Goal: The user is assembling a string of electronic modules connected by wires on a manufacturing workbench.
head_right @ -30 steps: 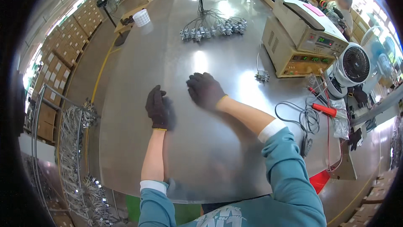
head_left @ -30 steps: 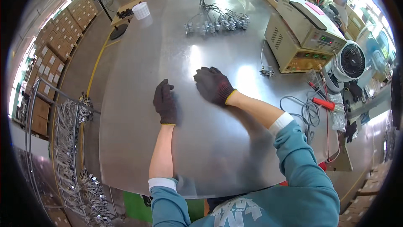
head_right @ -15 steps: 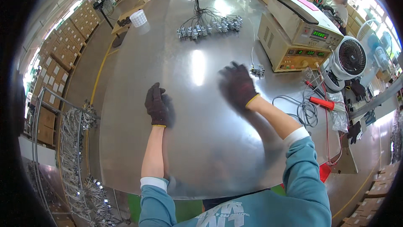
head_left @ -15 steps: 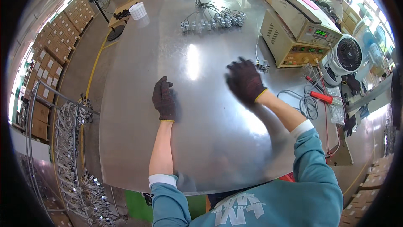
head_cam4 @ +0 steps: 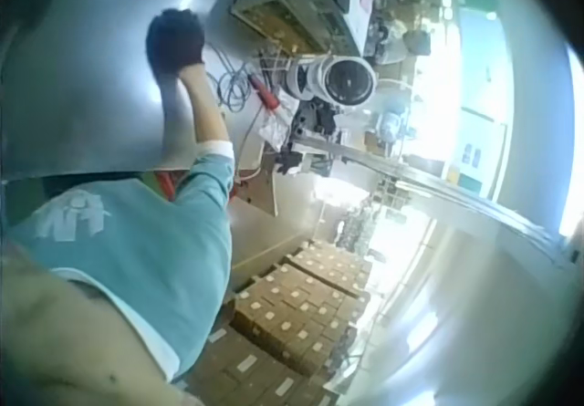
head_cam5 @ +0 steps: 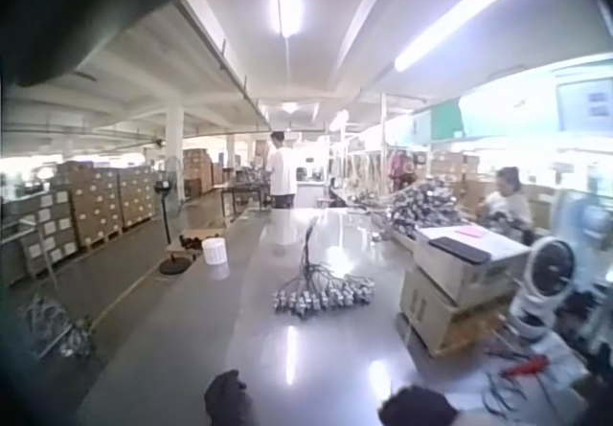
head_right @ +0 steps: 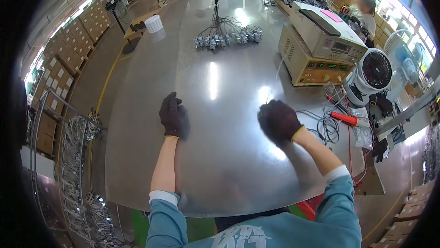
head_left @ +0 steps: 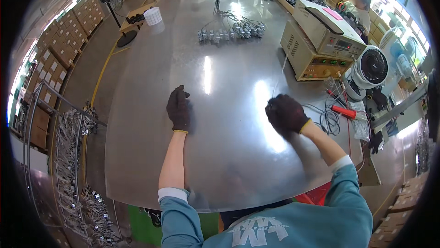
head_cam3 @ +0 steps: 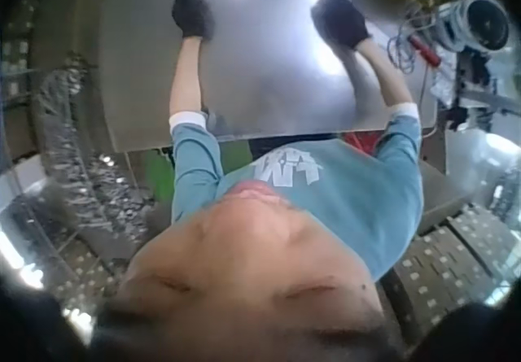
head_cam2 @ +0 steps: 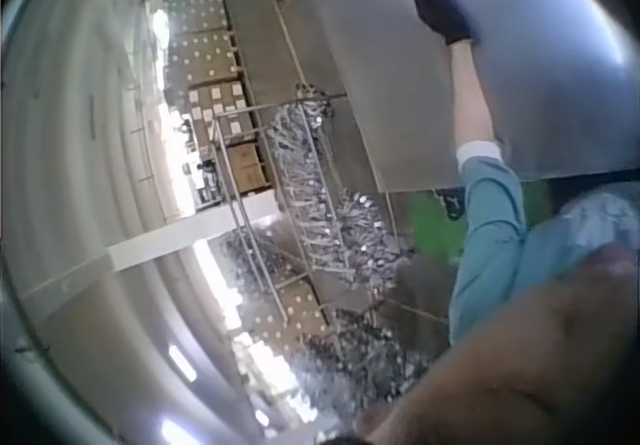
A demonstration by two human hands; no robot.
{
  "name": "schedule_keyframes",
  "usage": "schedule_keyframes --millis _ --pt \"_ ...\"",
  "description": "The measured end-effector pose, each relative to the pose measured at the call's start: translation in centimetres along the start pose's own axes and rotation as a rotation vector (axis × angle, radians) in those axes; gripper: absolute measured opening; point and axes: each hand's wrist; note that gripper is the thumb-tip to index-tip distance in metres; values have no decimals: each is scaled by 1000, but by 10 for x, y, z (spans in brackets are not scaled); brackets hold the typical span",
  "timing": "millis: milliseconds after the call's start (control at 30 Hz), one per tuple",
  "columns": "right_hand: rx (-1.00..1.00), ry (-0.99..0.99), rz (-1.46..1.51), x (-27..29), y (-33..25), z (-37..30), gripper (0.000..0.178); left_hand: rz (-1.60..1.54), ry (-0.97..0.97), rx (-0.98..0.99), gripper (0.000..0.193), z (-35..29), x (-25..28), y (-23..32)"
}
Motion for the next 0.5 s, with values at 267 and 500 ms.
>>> schedule_keyframes --millis 267,500 --pt "-116 -68 181 38 -88 -73 31 -68 -35 135 32 -6 -5 4" --pt "45 1 258 69 -107 -95 36 -43 2 160 33 -9 1 7"
Point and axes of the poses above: each hand's wrist, its own z-axis towards the middle knuckle, its own x-axis out of the back of the hand, y = z × x, and after that the axes turned 9 degrees about y, right-handed
